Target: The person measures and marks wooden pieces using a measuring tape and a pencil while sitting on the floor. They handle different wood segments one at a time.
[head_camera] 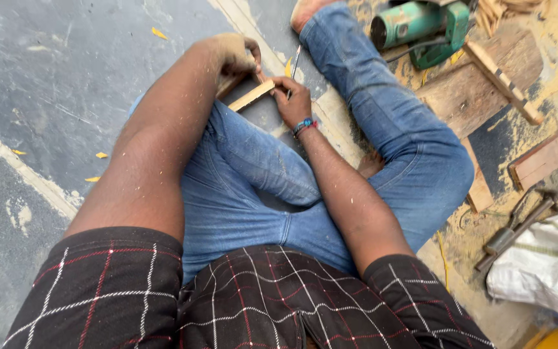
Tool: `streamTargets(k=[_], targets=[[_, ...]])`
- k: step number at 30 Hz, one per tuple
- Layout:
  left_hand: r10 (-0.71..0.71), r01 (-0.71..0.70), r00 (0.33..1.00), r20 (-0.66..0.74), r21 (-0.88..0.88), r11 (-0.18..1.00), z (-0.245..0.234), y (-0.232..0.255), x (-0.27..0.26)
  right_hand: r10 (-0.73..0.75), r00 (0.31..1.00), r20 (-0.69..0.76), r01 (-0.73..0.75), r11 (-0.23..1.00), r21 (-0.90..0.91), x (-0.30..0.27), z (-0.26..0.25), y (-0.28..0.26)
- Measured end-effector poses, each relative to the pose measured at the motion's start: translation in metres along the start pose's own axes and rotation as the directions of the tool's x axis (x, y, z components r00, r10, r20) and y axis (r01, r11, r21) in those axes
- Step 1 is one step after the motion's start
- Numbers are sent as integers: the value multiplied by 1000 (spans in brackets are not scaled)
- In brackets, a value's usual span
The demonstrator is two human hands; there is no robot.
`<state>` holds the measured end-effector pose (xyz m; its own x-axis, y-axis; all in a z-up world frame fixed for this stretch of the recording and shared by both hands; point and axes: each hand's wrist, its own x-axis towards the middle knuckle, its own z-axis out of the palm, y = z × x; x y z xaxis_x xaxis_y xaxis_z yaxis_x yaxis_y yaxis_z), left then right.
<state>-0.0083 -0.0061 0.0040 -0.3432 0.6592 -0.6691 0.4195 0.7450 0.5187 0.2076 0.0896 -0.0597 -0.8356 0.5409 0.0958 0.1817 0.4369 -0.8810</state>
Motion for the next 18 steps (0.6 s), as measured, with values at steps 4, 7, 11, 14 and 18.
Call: streamTargets(k=[4, 7, 11, 14, 18], targets=[[287, -281, 956, -56, 93, 955, 4, -16, 5, 37, 999, 11, -37, 999, -24, -3, 3, 2], [432, -402, 900, -58, 272, 874, 2, -17, 10, -57, 998, -18, 56, 998, -36, 1, 3, 4], [430, -324, 891, -142, 463, 825, 18, -8, 7, -38, 999, -5, 38, 999, -1, -2, 2, 3], [479, -318, 856, -195, 532, 785, 18, -1, 0, -11, 1000, -5, 11, 1000, 18, 4, 4, -1], [468, -293, 859, -209, 550, 782, 21, 3, -8, 10, 999, -36, -10, 1000, 12, -1, 8, -4]])
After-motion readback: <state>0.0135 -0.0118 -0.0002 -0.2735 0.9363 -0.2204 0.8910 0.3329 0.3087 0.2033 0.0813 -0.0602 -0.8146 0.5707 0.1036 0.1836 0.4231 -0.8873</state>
